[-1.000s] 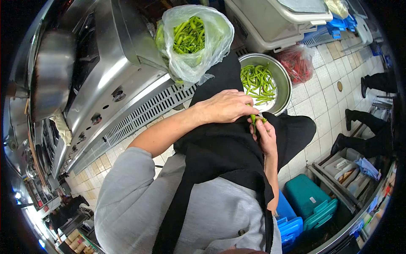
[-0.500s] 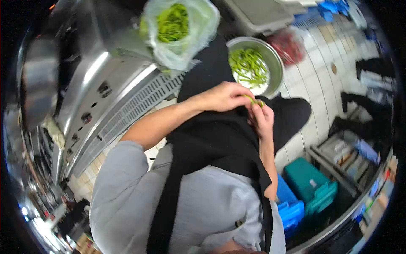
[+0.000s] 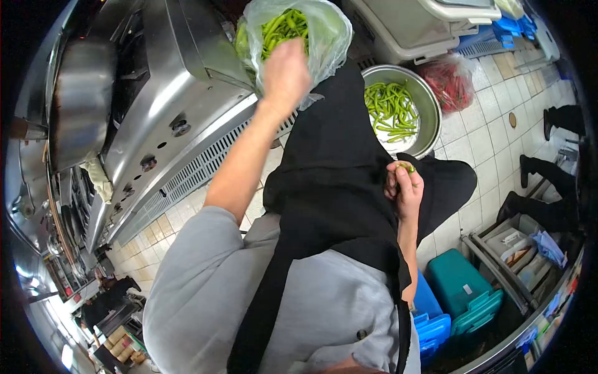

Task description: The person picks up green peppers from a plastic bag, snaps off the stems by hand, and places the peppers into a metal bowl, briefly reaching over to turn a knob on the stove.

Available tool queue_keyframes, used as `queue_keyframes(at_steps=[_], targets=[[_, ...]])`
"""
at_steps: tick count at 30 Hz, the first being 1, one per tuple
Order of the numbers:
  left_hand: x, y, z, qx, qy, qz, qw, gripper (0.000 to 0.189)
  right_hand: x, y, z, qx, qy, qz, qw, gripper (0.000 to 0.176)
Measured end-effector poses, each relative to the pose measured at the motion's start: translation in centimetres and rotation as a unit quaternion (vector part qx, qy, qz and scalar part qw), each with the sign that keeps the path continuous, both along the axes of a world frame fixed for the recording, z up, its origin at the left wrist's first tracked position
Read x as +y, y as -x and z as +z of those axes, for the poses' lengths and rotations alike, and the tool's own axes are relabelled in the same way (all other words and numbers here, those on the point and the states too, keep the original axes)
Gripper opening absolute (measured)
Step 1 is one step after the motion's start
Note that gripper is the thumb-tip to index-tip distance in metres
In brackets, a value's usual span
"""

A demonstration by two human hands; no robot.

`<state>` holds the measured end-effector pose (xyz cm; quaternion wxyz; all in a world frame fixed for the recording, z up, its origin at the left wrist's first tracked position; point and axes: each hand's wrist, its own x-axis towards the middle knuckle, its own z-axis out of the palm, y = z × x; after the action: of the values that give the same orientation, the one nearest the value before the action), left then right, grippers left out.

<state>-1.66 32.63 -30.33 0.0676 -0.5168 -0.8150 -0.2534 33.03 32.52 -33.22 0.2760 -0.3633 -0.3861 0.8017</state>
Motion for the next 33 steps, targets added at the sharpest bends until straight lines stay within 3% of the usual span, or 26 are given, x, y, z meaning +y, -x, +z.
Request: queue_keyframes(at_steps=[1,3,6,8,11,14,16,20,23,26,28,30,33], targets=[[-0.4,2.3,-2.0,0.068,0.065,0.063,0.994,0.032,0.2,0.2,0.0,0.011,0.007,-0.004,1.0,0.02],[0.0,3.9,-1.3,0.054,0.267,0.121,0.955,0.031,0.6,0.9,0.1,0.018,0.03,0.003,0.999,0.021],[0.3,4.7,-1.1,0.048,0.321,0.131,0.937,0.024,0.9,1.5,0.4,0.042,0.034,0.026,0.998,0.021],[0.4,5.5,-2.1,-0.028,0.293,0.172,0.94,0.024,0.7,1.0,0.1,0.047,0.045,0.035,0.997,0.021],[-0.3,5.9,-3.0,-0.036,0.269,0.17,0.948,0.025,0.7,0.0,-0.1,0.084,0.085,0.009,0.993,0.019],[-1.7,4.0,-0.7,-0.011,0.166,0.137,0.977,0.023,0.8,-0.3,0.0,0.098,0.099,-0.006,0.99,0.019],[-1.8,1.6,1.1,-0.051,0.037,0.107,0.992,0.022,0.8,-0.5,-0.1,0.088,0.101,-0.005,0.991,0.019],[-2.0,-0.8,3.9,-0.11,-0.154,-0.008,0.982,0.015,0.9,0.4,0.1,0.037,0.081,0.017,0.996,0.022],[-4.4,-3.7,6.1,-0.247,-0.106,-0.053,0.962,0.017,0.9,0.5,0.6,-0.014,0.075,0.025,0.997,0.023],[-7.5,-6.8,6.3,-0.435,-0.026,-0.099,0.895,0.021,1.2,1.5,1.3,-0.077,0.067,0.062,0.993,0.022],[-8.6,-8.8,3.6,-0.503,-0.085,-0.106,0.853,0.015,1.8,3.0,1.0,-0.083,0.053,0.088,0.991,0.021],[-9.0,-10.1,2.8,-0.486,-0.087,-0.122,0.861,0.013,2.8,5.0,1.1,-0.09,0.038,0.112,0.989,0.021],[-9.5,-10.4,2.7,-0.393,-0.13,-0.288,0.864,0.02,4.5,10.0,3.3,-0.105,0.001,0.145,0.984,0.021]])
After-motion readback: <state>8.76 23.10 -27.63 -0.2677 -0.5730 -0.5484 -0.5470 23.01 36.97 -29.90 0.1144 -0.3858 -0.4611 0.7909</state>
